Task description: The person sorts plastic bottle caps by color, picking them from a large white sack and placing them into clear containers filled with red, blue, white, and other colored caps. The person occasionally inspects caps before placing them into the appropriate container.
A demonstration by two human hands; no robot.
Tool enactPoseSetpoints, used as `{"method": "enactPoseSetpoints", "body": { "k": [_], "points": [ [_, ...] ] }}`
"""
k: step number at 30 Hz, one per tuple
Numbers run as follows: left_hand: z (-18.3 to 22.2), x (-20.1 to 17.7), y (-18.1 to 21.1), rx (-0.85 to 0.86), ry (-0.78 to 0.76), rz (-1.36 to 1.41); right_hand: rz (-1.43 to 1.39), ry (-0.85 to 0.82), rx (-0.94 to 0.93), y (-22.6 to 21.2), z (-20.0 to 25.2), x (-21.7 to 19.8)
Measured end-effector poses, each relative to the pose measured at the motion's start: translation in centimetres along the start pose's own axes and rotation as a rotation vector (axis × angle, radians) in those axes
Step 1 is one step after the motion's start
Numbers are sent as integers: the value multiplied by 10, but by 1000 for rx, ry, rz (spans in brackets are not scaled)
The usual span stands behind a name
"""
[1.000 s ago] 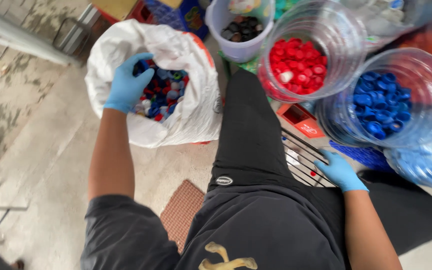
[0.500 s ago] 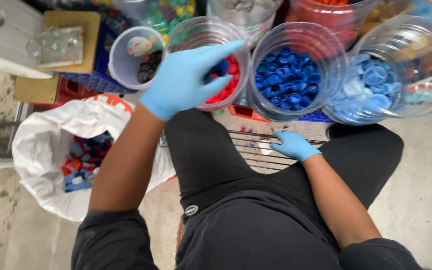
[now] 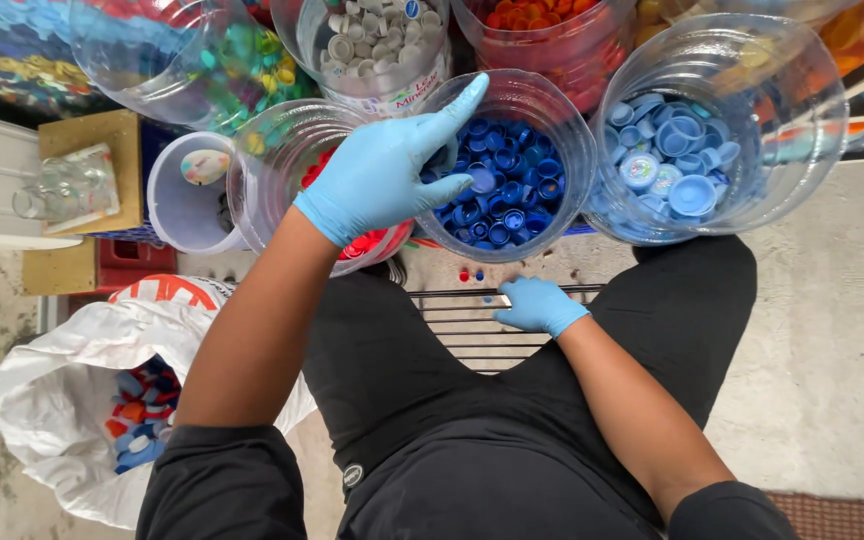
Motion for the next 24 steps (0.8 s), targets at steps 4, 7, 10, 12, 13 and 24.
{"method": "enactPoseSetpoints", "body": {
  "k": [4, 7, 10, 12, 13, 24],
  "points": [
    [2, -3, -4, -16, 25, 146, 27, 7, -9, 1, -5, 7],
    [1, -4, -3, 58, 44, 367, 11, 43, -10, 4, -4, 7],
    [-4, 0, 0, -1, 5, 584, 22, 16, -17, 4, -1, 8],
    [-6, 2, 2, 8, -10, 815, 22, 20, -26, 2, 1, 7],
    [-6, 3, 3, 11, -9, 818, 23, 19, -22, -1, 6, 5],
    [2, 68, -3, 72, -20, 1394, -519, 1355, -837, -90, 161, -74]
  ]
}}
Point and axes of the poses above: each hand's wrist, its own z-axis away from the middle knuckle, its own x-axis out of the palm, y = z × x, the point moved 1 cm from there along -z, towards the middle knuckle, and after that the axes turned 6 degrees about -y, right-handed, at the moved point
